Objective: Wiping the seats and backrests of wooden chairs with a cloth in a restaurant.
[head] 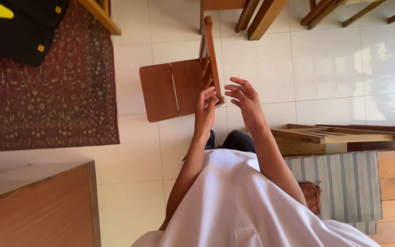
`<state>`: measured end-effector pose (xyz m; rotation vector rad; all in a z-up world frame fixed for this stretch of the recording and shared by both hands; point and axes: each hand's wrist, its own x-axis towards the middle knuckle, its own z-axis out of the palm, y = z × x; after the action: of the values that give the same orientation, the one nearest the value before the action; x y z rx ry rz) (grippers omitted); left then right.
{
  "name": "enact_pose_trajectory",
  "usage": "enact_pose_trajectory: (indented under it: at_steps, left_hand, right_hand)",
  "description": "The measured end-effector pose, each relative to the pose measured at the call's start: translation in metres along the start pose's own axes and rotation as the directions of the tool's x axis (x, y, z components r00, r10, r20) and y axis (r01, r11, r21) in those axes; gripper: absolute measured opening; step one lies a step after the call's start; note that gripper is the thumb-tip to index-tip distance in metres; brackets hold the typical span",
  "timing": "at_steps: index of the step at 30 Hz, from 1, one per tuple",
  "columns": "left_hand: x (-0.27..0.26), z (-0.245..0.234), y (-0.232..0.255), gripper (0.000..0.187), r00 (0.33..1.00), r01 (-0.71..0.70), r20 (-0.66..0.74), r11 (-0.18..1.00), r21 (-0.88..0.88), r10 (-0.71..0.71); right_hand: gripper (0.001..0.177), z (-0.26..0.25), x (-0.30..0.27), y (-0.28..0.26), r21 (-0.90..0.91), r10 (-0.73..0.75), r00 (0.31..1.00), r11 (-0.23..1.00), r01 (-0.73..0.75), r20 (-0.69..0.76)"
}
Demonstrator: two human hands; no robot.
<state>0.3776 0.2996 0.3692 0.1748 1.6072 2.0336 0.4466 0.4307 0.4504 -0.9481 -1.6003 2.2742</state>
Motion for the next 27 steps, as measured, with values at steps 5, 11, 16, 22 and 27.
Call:
enact_pose_trajectory:
  at_steps: [5,11,16,22,27]
  left_hand:
    - [0.012,0.002,0.035,0.038,0.988,0.105,-0.114,0.994,0.013,-0.103]
    - [0.060,0.008,-0.009,0.037,0.977,0.015,-0.211,1.000,-0.005,-0.016]
    - [0.107,0.030,0.014,0.036,0.937,-0.082,-0.343,0.996,-0.026,0.068]
    - [0.167,0.065,0.039,0.037,0.829,-0.077,-0.559,0.991,-0.105,0.005]
    - [0.182,0.095,0.066,0.040,0.756,0.000,-0.650,0.992,-0.123,-0.080]
  right_hand:
    - [0.037,0.013,0.031,-0.017,-0.116,0.027,0.996,0.993,-0.018,0.082]
    - [0.036,0.011,0.100,-0.026,-0.117,0.067,0.980,0.992,-0.045,0.188]
    - [0.036,0.017,0.179,-0.050,-0.152,0.095,0.928,0.988,-0.042,0.360]
    - [0.037,0.029,0.251,-0.105,-0.299,0.206,0.825,0.953,-0.048,0.525]
    - [0.033,0.031,0.289,-0.125,-0.339,0.276,0.734,0.939,-0.066,0.620]
